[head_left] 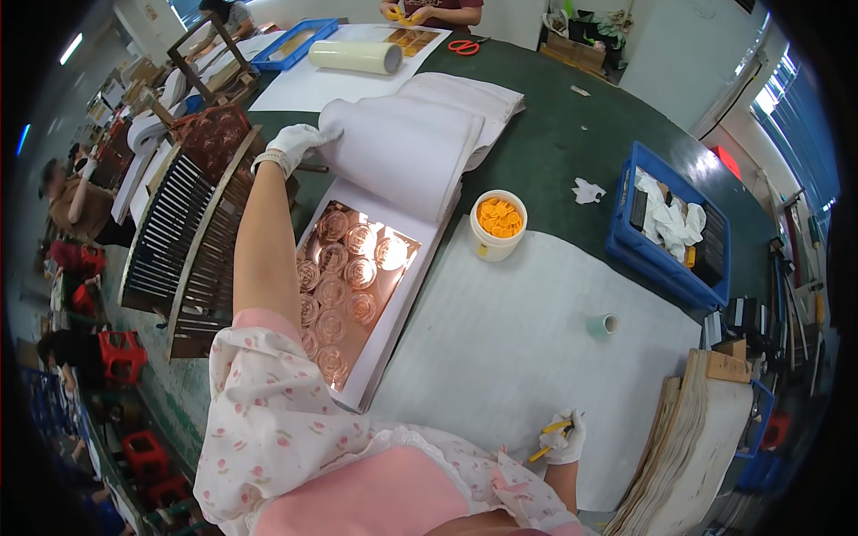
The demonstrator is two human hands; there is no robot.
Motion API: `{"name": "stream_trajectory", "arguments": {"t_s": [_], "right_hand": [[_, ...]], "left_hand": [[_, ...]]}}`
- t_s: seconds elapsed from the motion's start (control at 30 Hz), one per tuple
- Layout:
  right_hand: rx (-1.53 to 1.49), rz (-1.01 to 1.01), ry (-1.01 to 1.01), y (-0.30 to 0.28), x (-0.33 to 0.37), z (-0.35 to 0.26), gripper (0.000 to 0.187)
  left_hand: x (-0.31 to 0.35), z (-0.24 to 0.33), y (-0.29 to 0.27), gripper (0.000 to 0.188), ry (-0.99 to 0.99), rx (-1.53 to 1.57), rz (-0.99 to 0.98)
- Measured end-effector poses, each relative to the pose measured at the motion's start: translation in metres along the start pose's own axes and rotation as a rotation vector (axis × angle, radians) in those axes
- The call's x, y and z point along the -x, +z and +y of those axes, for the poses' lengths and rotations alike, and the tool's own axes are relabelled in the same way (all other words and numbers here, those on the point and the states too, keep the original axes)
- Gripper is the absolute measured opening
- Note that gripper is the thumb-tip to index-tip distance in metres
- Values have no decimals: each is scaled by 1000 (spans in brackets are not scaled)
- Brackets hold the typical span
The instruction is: The person uses pliers to punch out circular copper shapes from a larger copper sheet. They repeatedly pick up the sheet, use the pliers to separate the circles, and place the finished sheets onto a wooden rack. The process involves handling the copper sheet and the pliers with gloved hands.
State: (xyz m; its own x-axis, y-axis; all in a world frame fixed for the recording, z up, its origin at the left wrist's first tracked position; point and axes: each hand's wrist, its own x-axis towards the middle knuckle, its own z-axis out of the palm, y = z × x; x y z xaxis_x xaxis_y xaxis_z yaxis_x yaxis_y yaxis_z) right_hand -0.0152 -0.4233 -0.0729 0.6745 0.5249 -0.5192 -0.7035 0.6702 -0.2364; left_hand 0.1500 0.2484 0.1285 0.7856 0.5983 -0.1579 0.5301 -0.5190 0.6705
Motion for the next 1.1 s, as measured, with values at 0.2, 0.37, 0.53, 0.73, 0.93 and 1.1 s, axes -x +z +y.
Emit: {"name": "stream_trajectory", "arguments": {"t_s": [0.2,0.37,0.53,0.73,0.93,1.1], "right_hand": [[42,-31,-16,-5,-1,-2,34],[96,33,-59,-2,-1,2,34],[25,114,-23,4,-2,0,34],[78,-100,-34,-9,-6,0,38],[237,177,-145,24,-13,13,41],[788,91,-186,131,-58,-11,18]], "left_hand": [[-15,-4,2,43,32,359,25],[-10,22,2,52,69,185,149],[7,46,3,64,197,307,176],[24,90,5,65,424,12,77],[60,112,24,52,555,46,-160],[127,113,31,20,436,-46,-366]]}}
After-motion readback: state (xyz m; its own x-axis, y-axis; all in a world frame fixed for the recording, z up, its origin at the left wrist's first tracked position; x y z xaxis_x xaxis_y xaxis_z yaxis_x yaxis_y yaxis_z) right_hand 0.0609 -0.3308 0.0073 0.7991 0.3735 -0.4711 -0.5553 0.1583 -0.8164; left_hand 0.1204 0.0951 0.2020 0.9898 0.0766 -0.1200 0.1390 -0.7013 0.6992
